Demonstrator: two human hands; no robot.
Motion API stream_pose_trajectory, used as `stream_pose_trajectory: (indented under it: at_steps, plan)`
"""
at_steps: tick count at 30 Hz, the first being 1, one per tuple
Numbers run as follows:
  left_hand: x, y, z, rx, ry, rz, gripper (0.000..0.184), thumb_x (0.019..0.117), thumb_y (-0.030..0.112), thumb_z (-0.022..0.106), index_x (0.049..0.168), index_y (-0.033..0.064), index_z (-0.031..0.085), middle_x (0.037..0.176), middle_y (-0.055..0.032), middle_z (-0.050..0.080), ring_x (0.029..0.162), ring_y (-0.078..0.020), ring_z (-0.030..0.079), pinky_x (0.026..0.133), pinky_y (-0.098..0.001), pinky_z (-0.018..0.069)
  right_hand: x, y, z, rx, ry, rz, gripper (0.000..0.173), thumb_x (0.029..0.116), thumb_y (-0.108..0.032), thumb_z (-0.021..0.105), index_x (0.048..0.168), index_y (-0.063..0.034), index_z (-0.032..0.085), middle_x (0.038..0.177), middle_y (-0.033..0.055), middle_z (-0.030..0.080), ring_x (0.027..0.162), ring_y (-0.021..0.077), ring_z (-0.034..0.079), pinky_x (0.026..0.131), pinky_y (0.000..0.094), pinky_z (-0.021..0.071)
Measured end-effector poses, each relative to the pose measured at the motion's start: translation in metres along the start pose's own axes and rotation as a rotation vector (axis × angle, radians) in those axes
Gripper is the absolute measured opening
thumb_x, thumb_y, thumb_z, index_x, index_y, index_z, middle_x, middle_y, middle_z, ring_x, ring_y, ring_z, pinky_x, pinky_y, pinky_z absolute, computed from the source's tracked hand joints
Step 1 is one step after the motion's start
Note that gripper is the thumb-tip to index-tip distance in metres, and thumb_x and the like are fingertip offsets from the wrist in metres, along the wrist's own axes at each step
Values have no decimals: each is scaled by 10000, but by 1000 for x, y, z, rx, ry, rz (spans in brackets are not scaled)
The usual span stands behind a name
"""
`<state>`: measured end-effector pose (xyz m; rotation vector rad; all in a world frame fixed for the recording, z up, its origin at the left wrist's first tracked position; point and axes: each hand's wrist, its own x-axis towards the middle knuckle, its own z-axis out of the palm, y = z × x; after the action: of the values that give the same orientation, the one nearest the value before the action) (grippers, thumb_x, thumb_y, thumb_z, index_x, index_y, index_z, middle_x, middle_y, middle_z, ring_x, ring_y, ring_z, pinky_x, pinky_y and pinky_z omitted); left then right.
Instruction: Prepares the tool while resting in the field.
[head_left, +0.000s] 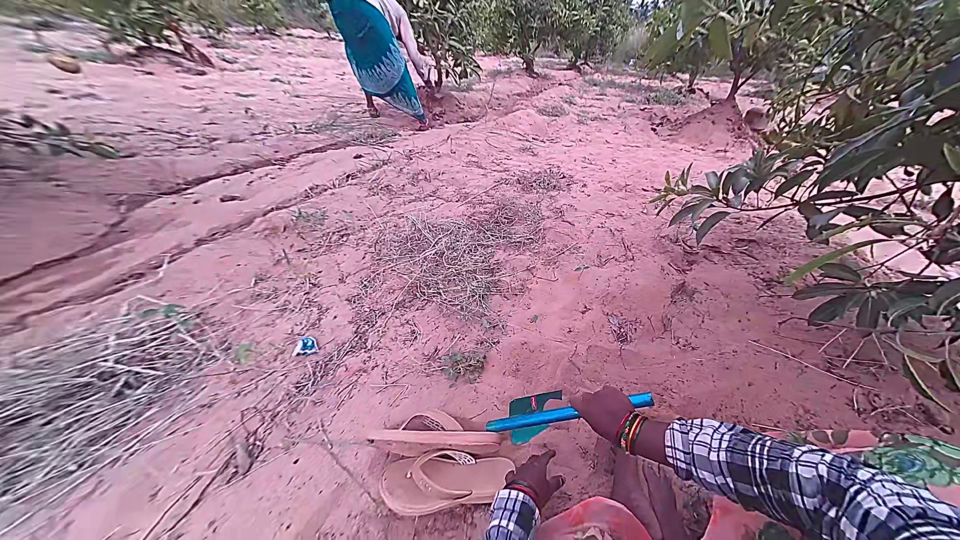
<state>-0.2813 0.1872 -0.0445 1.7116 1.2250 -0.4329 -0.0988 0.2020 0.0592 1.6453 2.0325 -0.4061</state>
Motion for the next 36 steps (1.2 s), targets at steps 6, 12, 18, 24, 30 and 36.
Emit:
stream_pose_trajectory:
  at_steps: [6, 12, 18, 24, 30, 36]
  plan:
    - [-6, -5, -6, -86, 35, 15, 677, 1036, 383, 602, 1604, 119, 346, 1564, -244, 440, 1437, -385, 462, 1189, -552, 361, 3, 0, 0, -20, -16, 12, 323, 1052, -3, 419, 1346, -65, 538, 1151, 230, 693, 1035, 437, 695, 838, 594, 537]
    - [-18, -2, -10, -50, -43, -72, 729, 1041, 449, 572, 1619, 102, 296, 1569, -259, 427, 1446, -384, 454, 1196, -547, 351, 2, 0, 1, -13, -6, 18, 319, 1052, -6, 420, 1341, -66, 541, 1150, 228, 695, 1036, 436, 697, 846, 595, 536]
    - [-6, -11, -5, -150, -36, 11, 667, 1066, 376, 553, 1613, 89, 303, 1501, -233, 522, 1340, -374, 567, 1133, -527, 433, 3, -2, 2, -17, -7, 27, 338, 1048, 2, 424, 1358, -76, 535, 1152, 227, 695, 1040, 438, 696, 839, 598, 540]
    - [-1, -10, -5, -95, 16, 52, 685, 1053, 379, 574, 1614, 92, 306, 1543, -235, 476, 1422, -369, 487, 1199, -520, 353, 2, -1, 2, -8, 2, 43, 323, 1058, -11, 411, 1349, -75, 534, 1126, 226, 702, 1043, 434, 698, 841, 592, 540]
    - [0, -10, -4, -65, -17, 26, 683, 1057, 392, 564, 1615, 99, 301, 1551, -223, 472, 1419, -367, 492, 1193, -521, 359, 0, -4, -4, 12, -3, 43, 318, 1062, -5, 397, 1334, -60, 552, 1150, 233, 695, 1069, 435, 689, 863, 595, 532]
    - [0, -8, -2, -67, -11, 36, 684, 1056, 382, 572, 1614, 94, 302, 1545, -227, 478, 1419, -365, 494, 1195, -512, 361, 1, -1, -1, 10, 15, 26, 314, 1056, 8, 402, 1328, -47, 548, 1133, 235, 695, 1043, 432, 695, 844, 592, 536]
